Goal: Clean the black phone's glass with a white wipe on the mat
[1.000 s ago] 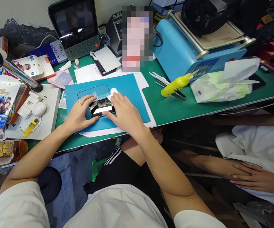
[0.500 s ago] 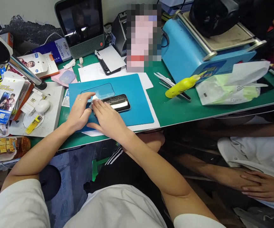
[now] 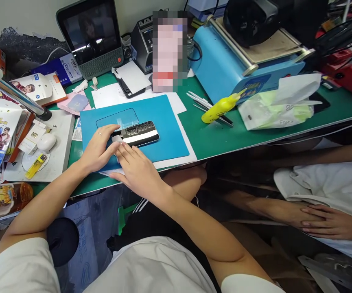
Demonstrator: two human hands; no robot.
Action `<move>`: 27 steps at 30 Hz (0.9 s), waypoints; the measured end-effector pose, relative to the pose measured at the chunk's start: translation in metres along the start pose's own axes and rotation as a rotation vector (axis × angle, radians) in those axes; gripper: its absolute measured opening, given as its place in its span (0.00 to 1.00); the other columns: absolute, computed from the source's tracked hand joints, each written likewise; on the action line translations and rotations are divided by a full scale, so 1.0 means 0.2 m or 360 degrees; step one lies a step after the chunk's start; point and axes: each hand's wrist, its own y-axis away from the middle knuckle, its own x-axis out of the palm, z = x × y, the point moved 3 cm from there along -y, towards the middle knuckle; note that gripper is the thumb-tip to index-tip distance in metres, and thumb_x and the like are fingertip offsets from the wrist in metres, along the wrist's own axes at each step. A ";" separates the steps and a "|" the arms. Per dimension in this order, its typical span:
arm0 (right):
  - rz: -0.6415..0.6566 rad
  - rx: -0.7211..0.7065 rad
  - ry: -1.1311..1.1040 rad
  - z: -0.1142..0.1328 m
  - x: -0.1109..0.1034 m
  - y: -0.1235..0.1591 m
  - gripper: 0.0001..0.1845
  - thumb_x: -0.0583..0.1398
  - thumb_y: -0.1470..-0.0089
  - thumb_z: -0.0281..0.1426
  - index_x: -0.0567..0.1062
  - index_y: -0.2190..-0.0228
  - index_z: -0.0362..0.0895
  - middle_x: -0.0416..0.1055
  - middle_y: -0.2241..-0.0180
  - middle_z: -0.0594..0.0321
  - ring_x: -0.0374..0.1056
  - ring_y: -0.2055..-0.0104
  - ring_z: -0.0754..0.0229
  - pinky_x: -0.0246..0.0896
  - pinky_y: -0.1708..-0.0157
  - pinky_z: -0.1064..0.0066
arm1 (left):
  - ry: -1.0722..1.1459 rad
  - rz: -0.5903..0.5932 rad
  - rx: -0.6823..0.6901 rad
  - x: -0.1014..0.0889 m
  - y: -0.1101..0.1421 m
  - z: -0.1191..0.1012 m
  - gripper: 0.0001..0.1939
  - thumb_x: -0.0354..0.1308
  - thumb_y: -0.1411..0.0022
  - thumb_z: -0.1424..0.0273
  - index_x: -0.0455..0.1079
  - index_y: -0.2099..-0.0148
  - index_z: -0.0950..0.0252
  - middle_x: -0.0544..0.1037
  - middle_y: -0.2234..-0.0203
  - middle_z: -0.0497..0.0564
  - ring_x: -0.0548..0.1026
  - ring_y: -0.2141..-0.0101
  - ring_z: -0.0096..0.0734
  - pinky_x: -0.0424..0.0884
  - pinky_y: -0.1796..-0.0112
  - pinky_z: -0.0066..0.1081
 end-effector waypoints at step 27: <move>0.0037 0.0332 0.0067 -0.37 -0.11 -0.06 0.47 0.47 0.27 0.56 0.59 0.28 0.28 0.53 0.25 0.35 0.48 0.21 0.37 0.42 0.24 0.36 | -0.0136 0.0014 -0.0071 0.00 0.01 0.04 0.54 0.38 0.33 0.28 0.57 0.24 0.64 0.71 0.33 0.66 0.69 0.39 0.58 0.64 0.38 0.56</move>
